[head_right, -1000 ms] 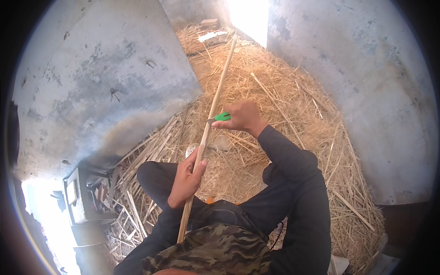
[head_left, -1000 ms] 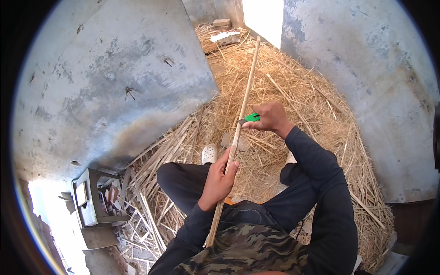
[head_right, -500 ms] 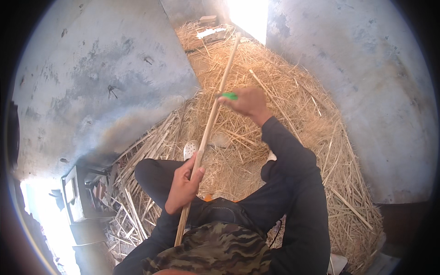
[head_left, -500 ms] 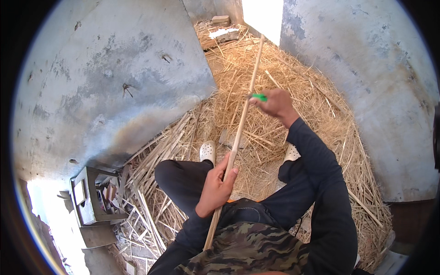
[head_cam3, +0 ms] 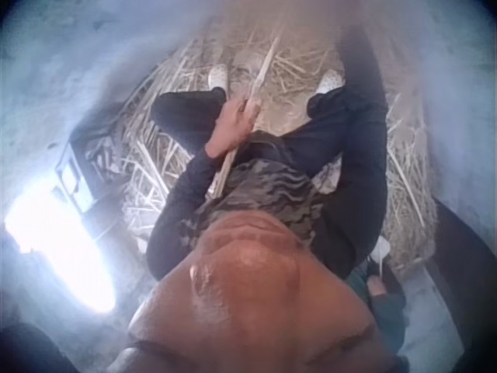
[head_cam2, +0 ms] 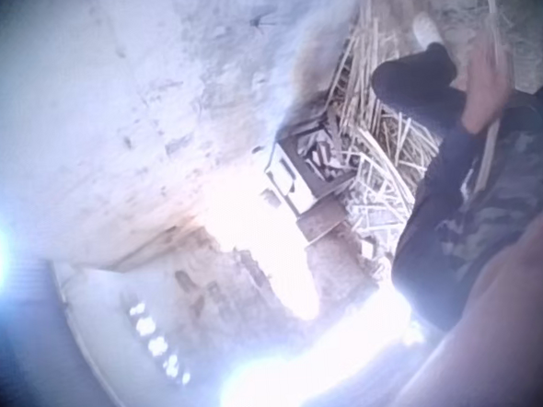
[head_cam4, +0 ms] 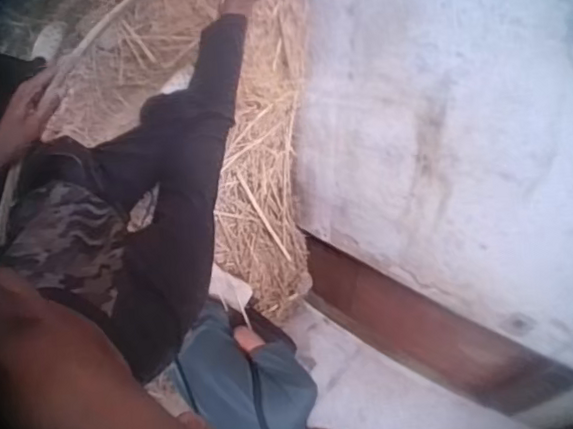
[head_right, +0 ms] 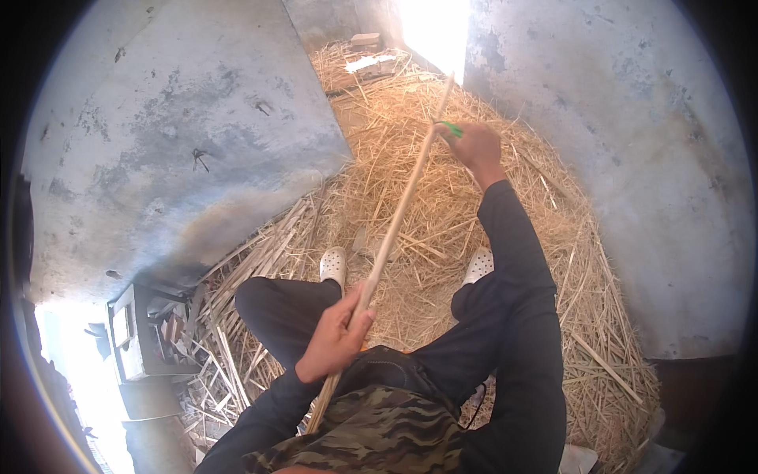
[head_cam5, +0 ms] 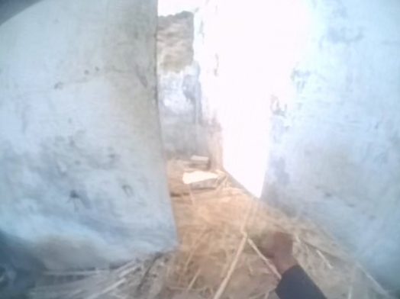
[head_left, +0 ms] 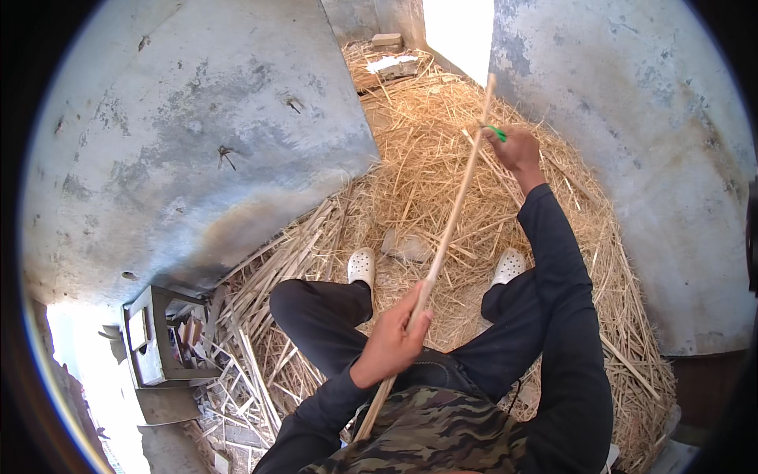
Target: The person sits on a bed of straw and uses a green utility knife to shave the surface of a long bamboo stick. They hold the stick with their left hand and scrape the knife along its length with their right hand, removing thin strips of material.
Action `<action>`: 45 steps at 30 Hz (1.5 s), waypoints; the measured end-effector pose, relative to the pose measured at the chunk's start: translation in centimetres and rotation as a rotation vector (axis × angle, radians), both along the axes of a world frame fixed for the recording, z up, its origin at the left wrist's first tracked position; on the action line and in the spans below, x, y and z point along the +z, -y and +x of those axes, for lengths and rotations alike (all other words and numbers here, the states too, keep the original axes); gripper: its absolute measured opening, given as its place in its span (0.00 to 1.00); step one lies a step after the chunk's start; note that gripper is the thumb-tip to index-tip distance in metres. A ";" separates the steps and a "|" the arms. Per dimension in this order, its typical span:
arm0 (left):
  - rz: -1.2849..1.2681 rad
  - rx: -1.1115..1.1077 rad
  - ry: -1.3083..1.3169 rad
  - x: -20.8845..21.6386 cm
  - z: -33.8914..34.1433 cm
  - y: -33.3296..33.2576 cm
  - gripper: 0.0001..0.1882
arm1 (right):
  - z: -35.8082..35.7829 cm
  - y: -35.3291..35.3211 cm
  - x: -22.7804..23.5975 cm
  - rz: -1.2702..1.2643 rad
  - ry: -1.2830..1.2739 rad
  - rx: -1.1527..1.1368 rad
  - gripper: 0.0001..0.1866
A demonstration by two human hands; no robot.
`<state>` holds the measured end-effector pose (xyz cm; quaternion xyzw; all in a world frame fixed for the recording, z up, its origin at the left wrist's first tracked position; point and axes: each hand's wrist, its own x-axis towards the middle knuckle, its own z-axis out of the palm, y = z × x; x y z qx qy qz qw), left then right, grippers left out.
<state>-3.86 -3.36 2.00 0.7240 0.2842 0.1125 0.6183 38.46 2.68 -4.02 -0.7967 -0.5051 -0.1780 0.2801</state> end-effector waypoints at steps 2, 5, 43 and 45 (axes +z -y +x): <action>-0.073 -0.036 -0.087 0.2 -0.4 0.9 0.27 | 2.1 0.6 0.6 -0.049 -0.252 -0.129 0.43; -0.050 -0.059 0.089 -1.6 -1.0 1.7 0.27 | 4.0 1.9 -0.2 -0.022 -0.102 -0.148 0.43; -0.574 0.130 0.207 -1.7 0.1 -3.9 0.23 | -11.4 3.5 2.1 -0.142 -0.103 0.473 0.38; -0.681 0.135 0.280 -2.5 0.6 -4.8 0.22 | -12.9 3.8 2.5 -0.068 -0.141 0.547 0.38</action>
